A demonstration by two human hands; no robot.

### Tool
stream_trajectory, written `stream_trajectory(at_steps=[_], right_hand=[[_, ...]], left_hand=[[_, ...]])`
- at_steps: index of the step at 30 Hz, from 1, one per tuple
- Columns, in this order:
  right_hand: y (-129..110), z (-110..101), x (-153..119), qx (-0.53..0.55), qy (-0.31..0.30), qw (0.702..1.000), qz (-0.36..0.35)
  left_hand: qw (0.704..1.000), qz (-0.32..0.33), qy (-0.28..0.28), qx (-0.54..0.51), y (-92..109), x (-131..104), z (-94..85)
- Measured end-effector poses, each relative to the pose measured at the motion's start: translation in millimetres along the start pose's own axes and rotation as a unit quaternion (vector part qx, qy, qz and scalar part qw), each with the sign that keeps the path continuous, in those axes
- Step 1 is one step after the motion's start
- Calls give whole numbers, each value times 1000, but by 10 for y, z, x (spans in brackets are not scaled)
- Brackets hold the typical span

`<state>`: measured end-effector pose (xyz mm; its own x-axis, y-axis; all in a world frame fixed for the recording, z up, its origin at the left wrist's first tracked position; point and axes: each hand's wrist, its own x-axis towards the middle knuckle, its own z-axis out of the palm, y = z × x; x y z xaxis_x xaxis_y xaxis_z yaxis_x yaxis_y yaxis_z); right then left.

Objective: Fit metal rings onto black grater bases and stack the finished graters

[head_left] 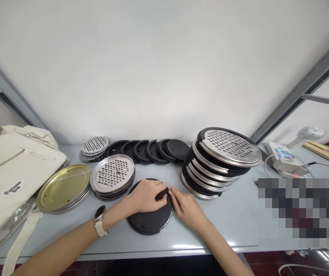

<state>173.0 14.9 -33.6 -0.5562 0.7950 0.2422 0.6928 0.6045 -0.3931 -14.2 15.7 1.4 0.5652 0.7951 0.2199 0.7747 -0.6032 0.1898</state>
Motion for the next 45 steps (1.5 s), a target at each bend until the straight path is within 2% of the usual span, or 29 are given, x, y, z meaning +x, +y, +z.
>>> stream_trajectory(at_steps=[22,30,40,45], right_hand=[[-40,-28,7,21,0,1000,4],[-45,-42,4,17,-6,1000,11],[-38,-39,-1,30,-17,999,8],[-36,-46,-4,38,-21,999,4]], left_hand=[[1000,-14,12,13,-12,-30,37],[998,-59,4,7,-55,-23,32],[999,-53,4,2,-32,-26,23],[999,-14,-36,38,-35,-38,-81]])
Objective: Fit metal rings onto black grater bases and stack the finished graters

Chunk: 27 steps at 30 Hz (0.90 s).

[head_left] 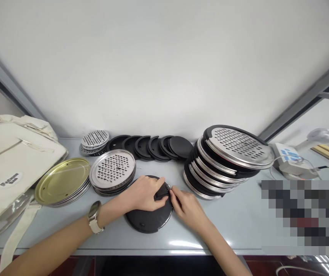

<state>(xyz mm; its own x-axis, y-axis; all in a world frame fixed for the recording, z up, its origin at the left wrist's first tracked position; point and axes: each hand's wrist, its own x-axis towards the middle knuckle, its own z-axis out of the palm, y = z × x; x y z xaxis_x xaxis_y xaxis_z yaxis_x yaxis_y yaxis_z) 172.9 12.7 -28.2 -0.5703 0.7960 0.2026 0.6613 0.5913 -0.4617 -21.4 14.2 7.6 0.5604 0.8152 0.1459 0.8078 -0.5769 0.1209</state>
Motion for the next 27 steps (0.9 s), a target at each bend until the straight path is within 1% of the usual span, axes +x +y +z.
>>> stream_trajectory(at_steps=[4,8,13,27], right_hand=[[-5,-16,1,14,-7,1000,9],[-8,-26,2,31,-13,999,16],[-5,-28,12,44,-20,999,17],[33,30,-2,32,-15,999,10]], left_hand=[[999,32,-17,30,-30,3,-27],[997,63,-17,32,-54,10,28],[997,66,-3,28,-65,14,86],[998,59,2,32,-58,27,95]])
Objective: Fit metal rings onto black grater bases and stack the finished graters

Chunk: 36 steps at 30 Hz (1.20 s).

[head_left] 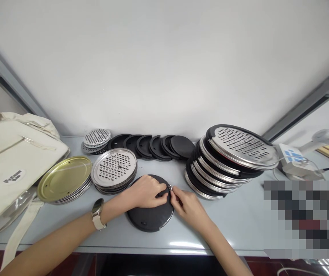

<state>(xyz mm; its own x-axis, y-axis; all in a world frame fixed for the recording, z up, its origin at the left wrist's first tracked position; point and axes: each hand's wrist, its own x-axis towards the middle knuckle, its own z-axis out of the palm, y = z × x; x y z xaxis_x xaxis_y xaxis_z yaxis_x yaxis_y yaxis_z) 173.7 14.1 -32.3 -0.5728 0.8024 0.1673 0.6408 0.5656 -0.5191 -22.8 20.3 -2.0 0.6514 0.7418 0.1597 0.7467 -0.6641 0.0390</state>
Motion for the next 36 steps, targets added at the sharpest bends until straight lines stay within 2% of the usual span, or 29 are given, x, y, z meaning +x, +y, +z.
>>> stream_trajectory(at_steps=[23,36], right_hand=[[-17,-54,13,23,-3,999,28],[12,-150,47,44,-37,998,15]], left_hand=[[1000,3,13,-7,-6,11,6],[999,22,9,-33,-32,-5,7]])
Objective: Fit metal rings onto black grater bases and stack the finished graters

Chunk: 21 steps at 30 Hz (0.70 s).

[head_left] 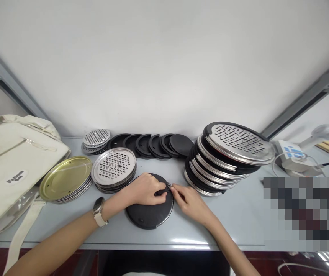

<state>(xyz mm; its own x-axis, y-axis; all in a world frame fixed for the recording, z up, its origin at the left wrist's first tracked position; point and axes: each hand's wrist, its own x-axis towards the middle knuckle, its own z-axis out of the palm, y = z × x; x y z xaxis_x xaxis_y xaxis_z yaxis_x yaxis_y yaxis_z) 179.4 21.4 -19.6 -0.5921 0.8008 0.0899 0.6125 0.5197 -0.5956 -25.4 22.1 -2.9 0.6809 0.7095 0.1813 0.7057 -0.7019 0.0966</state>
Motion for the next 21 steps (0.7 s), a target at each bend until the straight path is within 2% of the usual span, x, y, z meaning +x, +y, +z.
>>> stream_trajectory(at_steps=[11,21], right_hand=[[2,-52,-8,36,-19,999,-9],[-4,-42,-27,-22,-10,999,-22]], left_hand=[[1000,-13,-1,1,6,2,-5],[1000,-24,3,-3,25,-2,-7]])
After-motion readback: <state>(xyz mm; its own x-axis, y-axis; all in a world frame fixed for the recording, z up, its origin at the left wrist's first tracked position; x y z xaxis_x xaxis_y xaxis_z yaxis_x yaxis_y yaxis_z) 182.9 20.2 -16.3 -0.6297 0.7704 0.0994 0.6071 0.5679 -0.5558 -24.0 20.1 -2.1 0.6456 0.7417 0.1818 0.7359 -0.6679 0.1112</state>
